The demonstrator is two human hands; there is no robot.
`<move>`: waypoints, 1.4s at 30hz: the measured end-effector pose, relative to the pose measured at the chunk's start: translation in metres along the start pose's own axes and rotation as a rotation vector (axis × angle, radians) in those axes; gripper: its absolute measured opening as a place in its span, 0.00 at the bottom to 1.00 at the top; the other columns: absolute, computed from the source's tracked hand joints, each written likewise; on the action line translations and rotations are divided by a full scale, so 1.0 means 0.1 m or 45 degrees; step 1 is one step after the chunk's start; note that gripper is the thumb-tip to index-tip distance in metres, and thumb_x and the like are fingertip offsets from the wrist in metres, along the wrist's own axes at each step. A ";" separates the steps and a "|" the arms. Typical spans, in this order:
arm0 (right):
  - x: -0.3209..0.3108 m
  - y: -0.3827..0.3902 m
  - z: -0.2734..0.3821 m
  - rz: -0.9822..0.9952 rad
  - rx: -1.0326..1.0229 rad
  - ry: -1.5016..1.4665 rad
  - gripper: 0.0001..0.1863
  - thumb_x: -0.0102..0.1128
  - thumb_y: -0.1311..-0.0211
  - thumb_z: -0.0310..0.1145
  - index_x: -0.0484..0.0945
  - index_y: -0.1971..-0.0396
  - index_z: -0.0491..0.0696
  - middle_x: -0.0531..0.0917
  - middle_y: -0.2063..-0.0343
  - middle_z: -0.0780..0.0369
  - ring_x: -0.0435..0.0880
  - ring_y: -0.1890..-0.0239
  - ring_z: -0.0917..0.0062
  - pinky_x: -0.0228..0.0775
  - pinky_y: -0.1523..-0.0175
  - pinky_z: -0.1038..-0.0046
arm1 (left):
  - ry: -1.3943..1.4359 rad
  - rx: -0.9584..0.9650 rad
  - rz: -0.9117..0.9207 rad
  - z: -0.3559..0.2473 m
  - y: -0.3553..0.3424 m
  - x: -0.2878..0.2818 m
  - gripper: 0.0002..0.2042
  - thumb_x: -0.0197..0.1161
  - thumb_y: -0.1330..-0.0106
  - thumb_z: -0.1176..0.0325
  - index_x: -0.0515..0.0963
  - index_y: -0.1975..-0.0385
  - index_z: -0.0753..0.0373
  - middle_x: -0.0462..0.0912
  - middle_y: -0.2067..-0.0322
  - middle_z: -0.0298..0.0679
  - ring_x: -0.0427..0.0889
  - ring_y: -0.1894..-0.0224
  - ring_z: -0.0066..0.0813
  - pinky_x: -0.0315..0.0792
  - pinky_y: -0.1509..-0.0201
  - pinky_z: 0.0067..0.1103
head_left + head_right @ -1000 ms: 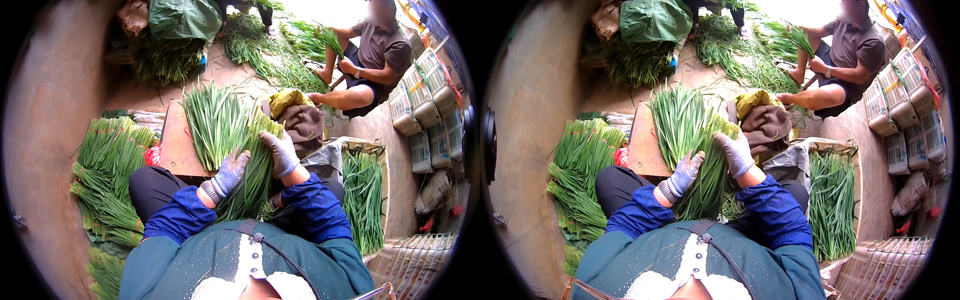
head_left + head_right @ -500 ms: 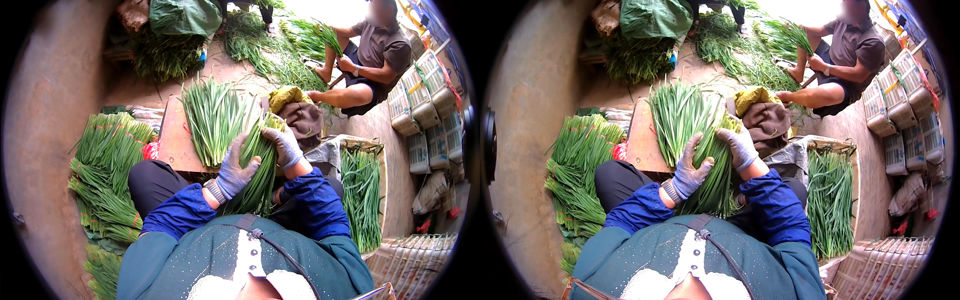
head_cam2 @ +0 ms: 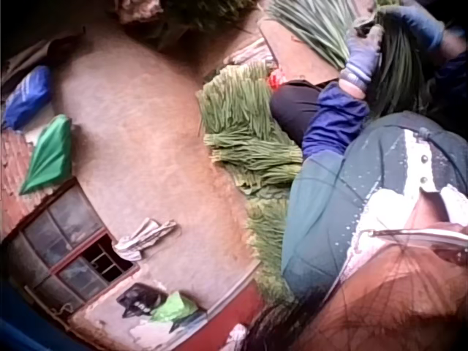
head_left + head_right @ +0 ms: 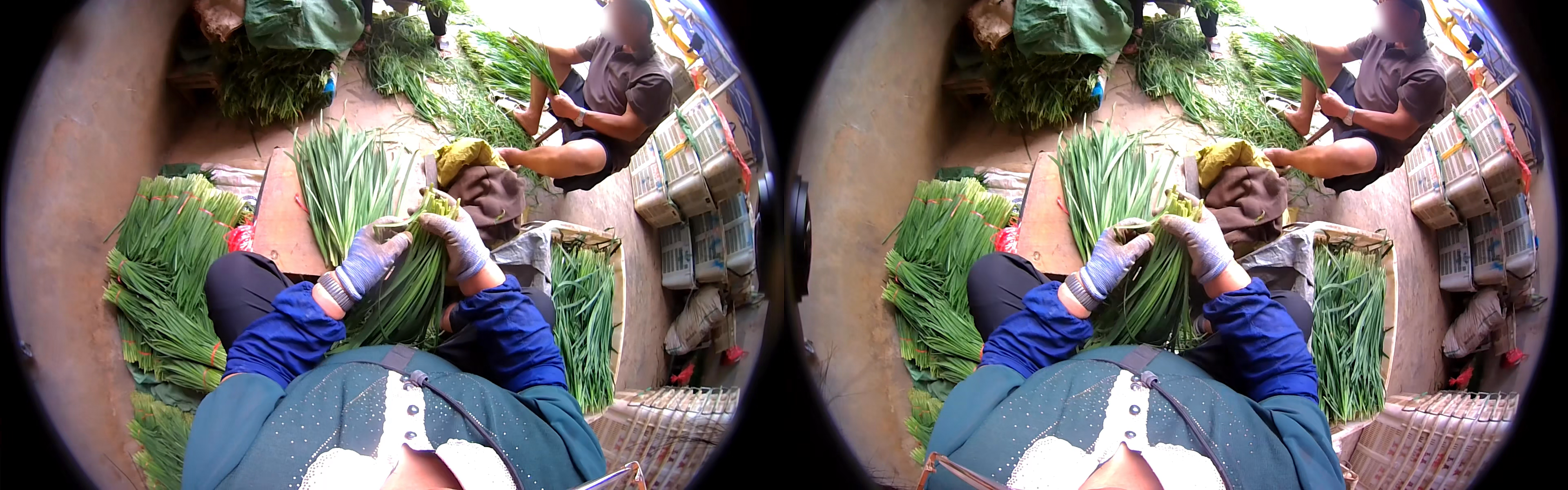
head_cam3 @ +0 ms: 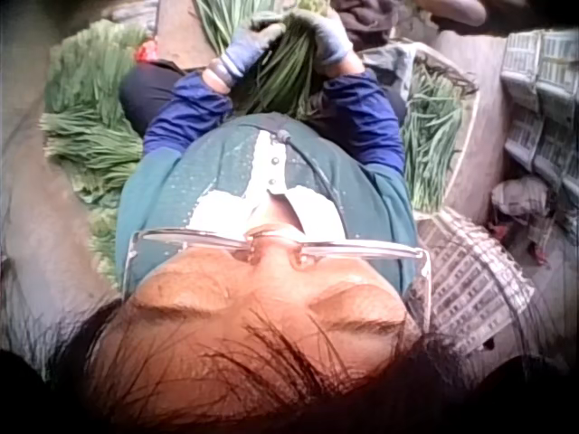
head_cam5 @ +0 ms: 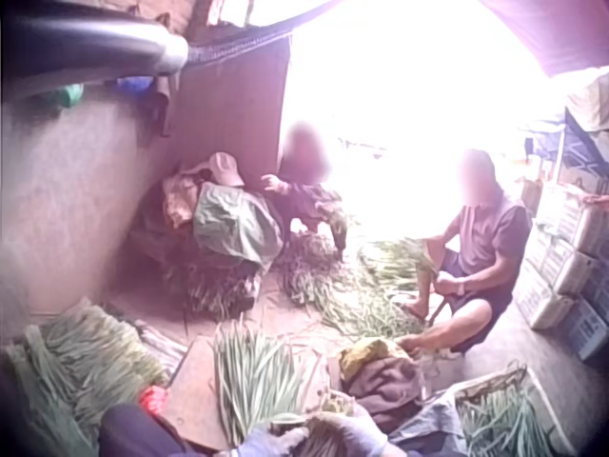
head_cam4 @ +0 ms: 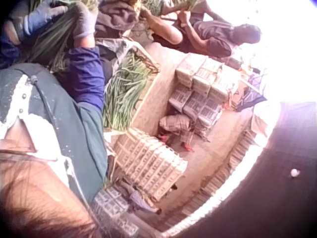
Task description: The person gathers green leafy vegetables into bundles, secures each bundle with a red string, and then trims the stems using a knife on a wooden board.
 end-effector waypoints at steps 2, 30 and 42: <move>-0.06 0.00 0.01 -0.017 -0.013 0.041 0.22 0.64 0.43 0.22 0.74 0.47 0.45 0.83 0.62 0.62 0.84 0.59 0.75 0.79 0.51 0.73 | 0.033 0.013 -0.012 -0.05 0.04 0.04 0.08 0.65 0.34 0.73 0.81 0.56 0.64 0.82 0.65 0.28 0.77 0.64 0.15 0.73 0.55 0.16; -0.13 0.31 0.03 -0.060 -0.111 0.271 0.22 0.67 0.44 0.20 0.74 0.49 0.45 0.83 0.59 0.64 0.82 0.59 0.79 0.75 0.50 0.77 | -0.895 0.276 0.147 -0.30 0.24 0.44 0.10 0.55 0.30 0.70 0.79 0.56 0.65 0.81 0.68 0.57 0.84 0.63 0.54 0.76 0.60 0.35; 0.21 0.92 0.62 -0.229 -0.723 0.886 0.17 0.66 0.44 0.19 0.75 0.54 0.45 0.81 0.63 0.67 0.79 0.61 0.85 0.74 0.54 0.81 | -1.105 1.112 -0.047 -1.25 0.71 0.34 0.10 0.66 0.38 0.62 0.79 0.70 0.64 0.79 0.75 0.49 0.80 0.72 0.49 0.75 0.68 0.33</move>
Point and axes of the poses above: each hand's wrist, its own y-axis away from the middle knuckle, its own x-axis out of the palm, z = x × y, the point moved 9 cm from there along -y, towards the middle knuckle
